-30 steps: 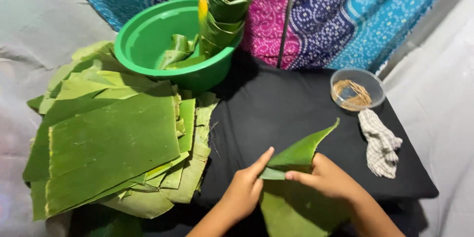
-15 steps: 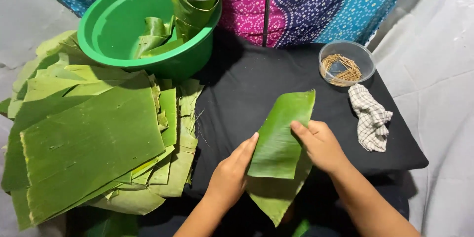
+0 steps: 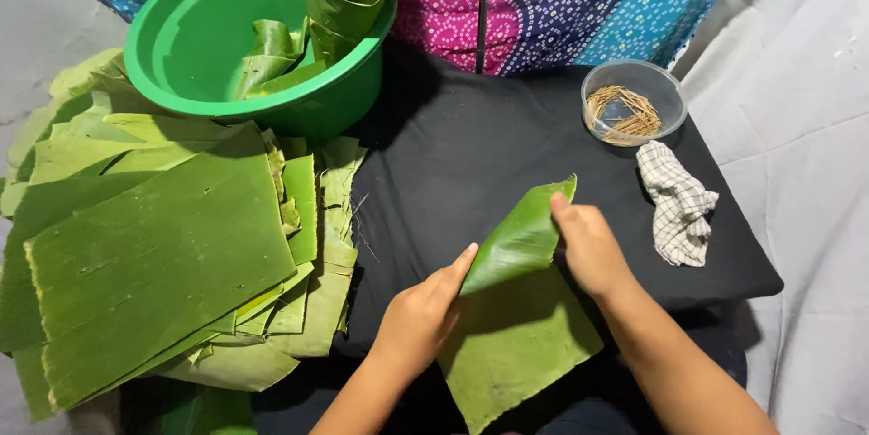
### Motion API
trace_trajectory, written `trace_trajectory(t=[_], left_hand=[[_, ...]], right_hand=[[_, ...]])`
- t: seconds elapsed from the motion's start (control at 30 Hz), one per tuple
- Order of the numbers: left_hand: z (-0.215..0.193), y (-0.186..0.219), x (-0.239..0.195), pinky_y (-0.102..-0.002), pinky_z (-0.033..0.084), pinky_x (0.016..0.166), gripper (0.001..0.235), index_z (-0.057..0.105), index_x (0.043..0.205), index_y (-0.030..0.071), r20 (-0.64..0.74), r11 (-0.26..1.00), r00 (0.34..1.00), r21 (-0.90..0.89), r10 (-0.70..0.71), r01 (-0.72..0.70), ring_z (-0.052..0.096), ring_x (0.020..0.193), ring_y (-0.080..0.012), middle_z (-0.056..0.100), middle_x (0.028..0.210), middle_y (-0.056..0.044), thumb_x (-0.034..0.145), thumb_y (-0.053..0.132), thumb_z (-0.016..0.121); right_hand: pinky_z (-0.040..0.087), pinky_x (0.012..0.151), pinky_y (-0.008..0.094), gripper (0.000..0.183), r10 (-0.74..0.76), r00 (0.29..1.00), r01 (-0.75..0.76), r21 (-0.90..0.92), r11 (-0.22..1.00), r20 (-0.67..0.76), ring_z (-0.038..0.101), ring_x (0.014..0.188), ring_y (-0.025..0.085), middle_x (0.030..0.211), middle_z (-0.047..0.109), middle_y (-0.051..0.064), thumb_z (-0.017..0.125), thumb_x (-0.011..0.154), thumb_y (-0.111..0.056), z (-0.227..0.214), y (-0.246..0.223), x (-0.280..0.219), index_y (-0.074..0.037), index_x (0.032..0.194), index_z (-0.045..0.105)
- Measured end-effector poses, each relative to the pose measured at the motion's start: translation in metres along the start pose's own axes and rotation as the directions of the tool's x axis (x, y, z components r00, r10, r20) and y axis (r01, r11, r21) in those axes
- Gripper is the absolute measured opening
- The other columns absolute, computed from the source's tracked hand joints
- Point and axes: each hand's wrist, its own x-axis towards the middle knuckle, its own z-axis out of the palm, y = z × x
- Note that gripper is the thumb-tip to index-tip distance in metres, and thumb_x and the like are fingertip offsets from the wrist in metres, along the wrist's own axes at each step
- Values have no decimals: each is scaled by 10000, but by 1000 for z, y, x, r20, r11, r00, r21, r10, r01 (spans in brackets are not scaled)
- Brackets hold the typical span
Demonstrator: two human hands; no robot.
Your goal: Folding banana leaves into cones and securing them with small wooden pins
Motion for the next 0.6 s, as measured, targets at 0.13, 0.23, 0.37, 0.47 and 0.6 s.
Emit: trace_trajectory(t=[0.13,0.23,0.37,0.47,0.6], left_hand=[[-2,6,5,-313,532,611,651,519,1449,41,-63,985,995,156,79,-68,715,755,-210,755,1151,-88,810,32,643],[-1,5,6,-317,498,583,629,527,1441,13,-82,961,986,248,146,-122,640,667,-192,720,1040,-59,823,40,635],[-3,-1,6,-305,555,700,588,548,1393,-30,-182,979,978,194,101,-65,737,921,-209,718,1257,-139,814,-6,645],[-9,-2,5,-295,545,709,515,582,1347,-49,-239,973,963,218,124,-72,740,934,-213,716,1279,-145,841,11,655],[-15,-7,5,-290,521,704,457,572,1345,-47,-224,921,935,339,276,-190,716,902,-198,715,1278,-149,898,-1,652]], right_hand=[[500,728,292,429,120,988,-96,224,970,-100,615,724,191,827,695,148,525,1034,-215,-3,2,17,126,860,718],[458,624,314,451,244,964,-195,350,916,-101,559,675,199,823,659,159,467,1050,-270,-3,5,21,102,910,679],[576,490,354,434,230,928,-281,144,949,294,686,668,278,853,694,221,568,952,-283,-4,4,9,116,1100,653],[653,542,380,673,196,822,-318,146,937,535,747,897,367,1135,682,270,565,872,-422,-8,11,1,75,1326,550],[634,485,520,1031,371,678,-625,232,745,635,728,734,486,940,684,408,127,909,-709,-4,-14,-5,117,1349,562]])
